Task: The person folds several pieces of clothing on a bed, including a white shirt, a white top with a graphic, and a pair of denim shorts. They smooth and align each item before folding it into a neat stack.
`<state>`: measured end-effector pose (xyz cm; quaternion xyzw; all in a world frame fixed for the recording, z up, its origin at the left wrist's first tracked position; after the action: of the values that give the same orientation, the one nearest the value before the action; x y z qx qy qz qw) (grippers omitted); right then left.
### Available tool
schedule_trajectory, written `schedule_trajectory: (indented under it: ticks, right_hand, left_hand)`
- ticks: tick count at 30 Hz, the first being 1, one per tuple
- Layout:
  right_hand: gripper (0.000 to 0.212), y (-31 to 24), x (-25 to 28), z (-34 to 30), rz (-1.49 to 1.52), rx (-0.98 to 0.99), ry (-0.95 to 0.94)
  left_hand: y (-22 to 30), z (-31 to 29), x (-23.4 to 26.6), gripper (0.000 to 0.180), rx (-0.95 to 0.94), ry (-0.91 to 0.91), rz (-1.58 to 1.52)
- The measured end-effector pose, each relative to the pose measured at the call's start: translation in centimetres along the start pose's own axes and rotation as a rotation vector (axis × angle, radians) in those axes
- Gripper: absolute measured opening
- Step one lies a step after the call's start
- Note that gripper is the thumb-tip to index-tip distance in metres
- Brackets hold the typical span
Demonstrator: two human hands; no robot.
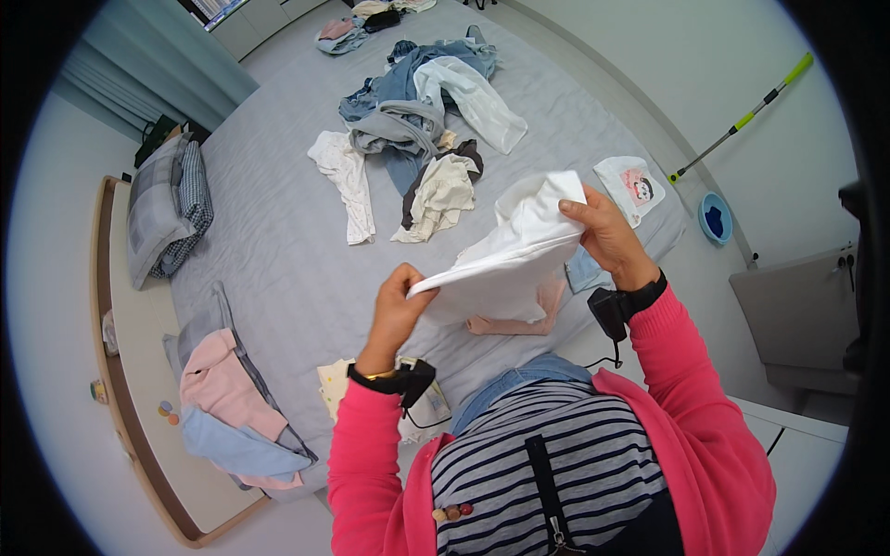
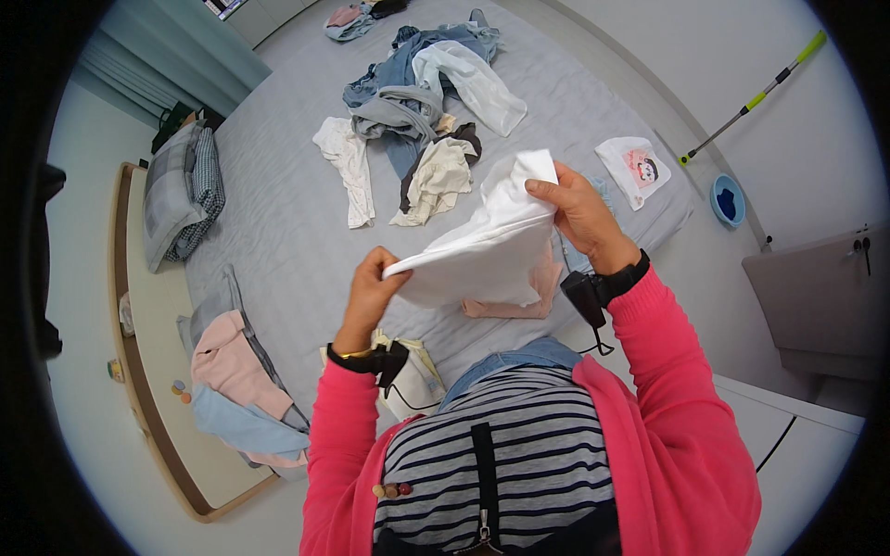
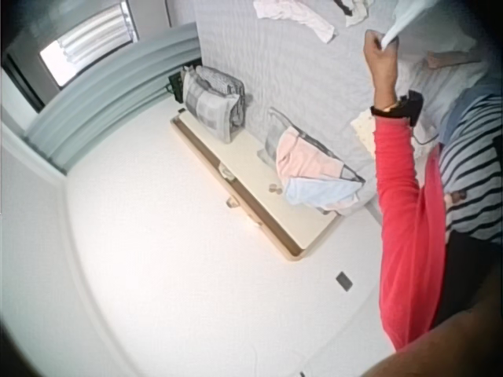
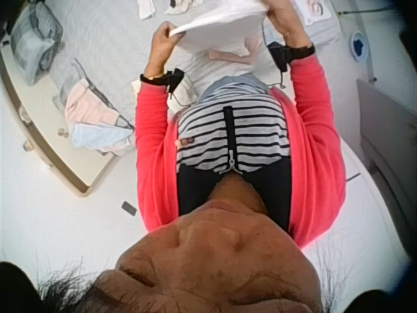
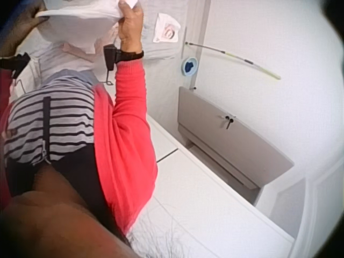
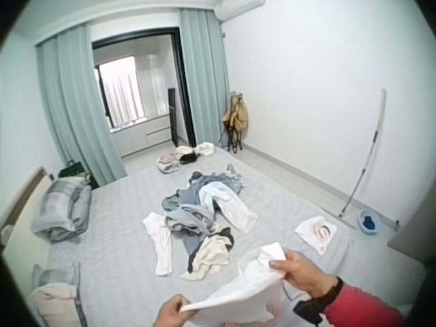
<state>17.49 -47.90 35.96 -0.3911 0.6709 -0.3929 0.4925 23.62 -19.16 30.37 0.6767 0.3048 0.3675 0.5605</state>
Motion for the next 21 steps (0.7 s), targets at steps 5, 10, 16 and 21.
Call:
schedule_trajectory:
  ticks: [5, 10, 16, 21]
  right_hand:
    - [0.024, 2.3, 2.7, 2.1, -0.438, -0.003, 0.029]
    - [0.021, 2.8, -0.7, 2.1, -0.454, 0.069, -0.010]
    - [0.030, 4.0, -10.7, -0.6, -0.301, 0.059, -0.596]
    - [0.033, 6.3, -8.9, -0.3, -0.249, -0.154, -0.520]
  left_hand:
    - [4.0, -1.9, 2.6, 0.020, 0.113, -0.062, -0.236]
    - [6.2, -2.5, 3.1, 0.020, 0.143, 0.076, -0.083]
    - [4.7, -0.6, -4.7, 0.025, 0.172, -0.201, -0.045]
    - [3.5, -1.0, -2.4, 0.019, 0.048, -0.095, -0.314]
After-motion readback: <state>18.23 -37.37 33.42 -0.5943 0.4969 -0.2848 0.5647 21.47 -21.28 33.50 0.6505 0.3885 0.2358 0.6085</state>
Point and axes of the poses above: each hand's wrist, its own z-axis towards the middle knuckle, its own x-axis out of the back of the hand, y = z × x, the point moved 6 cm from there along z, towards the middle knuckle, and after that the axes turned 4 degrees about -y, right-handed, at the moved point
